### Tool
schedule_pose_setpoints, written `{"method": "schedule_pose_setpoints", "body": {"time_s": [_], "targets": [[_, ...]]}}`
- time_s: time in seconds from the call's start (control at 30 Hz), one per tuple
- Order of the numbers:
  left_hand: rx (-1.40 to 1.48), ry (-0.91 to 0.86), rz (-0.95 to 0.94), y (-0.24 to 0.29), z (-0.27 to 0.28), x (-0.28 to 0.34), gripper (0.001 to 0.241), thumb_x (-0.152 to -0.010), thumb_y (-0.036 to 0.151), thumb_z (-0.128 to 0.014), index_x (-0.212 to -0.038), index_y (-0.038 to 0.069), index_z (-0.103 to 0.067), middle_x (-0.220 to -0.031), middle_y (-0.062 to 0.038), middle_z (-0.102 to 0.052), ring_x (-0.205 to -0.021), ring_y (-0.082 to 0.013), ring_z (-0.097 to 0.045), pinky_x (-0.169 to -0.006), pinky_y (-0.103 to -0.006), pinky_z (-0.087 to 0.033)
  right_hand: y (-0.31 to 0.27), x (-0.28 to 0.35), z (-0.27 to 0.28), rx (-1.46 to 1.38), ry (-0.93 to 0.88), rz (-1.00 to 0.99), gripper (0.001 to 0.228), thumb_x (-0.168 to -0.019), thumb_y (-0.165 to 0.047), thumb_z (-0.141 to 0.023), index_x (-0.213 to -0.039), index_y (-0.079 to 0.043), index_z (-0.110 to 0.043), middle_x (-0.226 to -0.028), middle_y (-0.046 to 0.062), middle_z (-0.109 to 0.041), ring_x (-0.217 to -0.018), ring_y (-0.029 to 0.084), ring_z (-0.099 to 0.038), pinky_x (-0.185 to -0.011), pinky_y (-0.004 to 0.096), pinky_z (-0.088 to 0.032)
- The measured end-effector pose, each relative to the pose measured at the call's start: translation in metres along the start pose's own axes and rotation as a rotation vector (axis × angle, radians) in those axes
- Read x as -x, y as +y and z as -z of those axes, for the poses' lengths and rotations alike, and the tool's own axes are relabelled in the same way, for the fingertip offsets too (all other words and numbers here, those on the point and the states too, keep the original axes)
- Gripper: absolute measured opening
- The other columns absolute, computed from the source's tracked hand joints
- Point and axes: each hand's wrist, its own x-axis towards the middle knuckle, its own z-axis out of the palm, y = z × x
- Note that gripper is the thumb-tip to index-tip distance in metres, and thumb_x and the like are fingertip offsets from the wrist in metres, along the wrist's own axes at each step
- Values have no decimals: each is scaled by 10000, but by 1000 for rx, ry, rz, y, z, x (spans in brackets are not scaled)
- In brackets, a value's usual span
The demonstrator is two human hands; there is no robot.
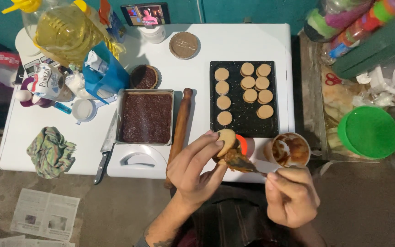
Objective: Assembling alfajores by spreading dulce de leche on cookies and pressing them together.
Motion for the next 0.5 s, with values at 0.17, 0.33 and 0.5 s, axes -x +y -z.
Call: {"method": "schedule_pose_setpoints", "body": {"time_s": [0.17,0.33,0.5], "targets": [[-57,-2,-52,1,5,0,444,-744,23,-884,-1140,53,-686,-1167,-115,-718,-1076,-286,-760,-900,-343,-644,-4,6,-6,29,20,-42,153,-915,15,-711,-1056,12,-653,-963,149,-674,-794,169,-640,-708,261,-524],[-66,37,-86,-1,6,3,439,-768,10,-910,-1139,64,-683,-1143,-95,-712,-1088,-283,-759,-925,-347,-658,-2,17,-10,23,54,-120,162,-953,13,-687,-1104,16,-628,-997,157,-677,-815,168,-642,-700,235,-518],[-83,25,-90,-1,9,2,427,-761,-12,-886,-1131,65,-687,-1138,-99,-719,-1078,-292,-769,-904,-346,-662,9,45,-13,-366,93,-440,151,-1025,37,-672,-1169,31,-629,-987,133,-644,-791,125,-562,-770,217,-468]]}}
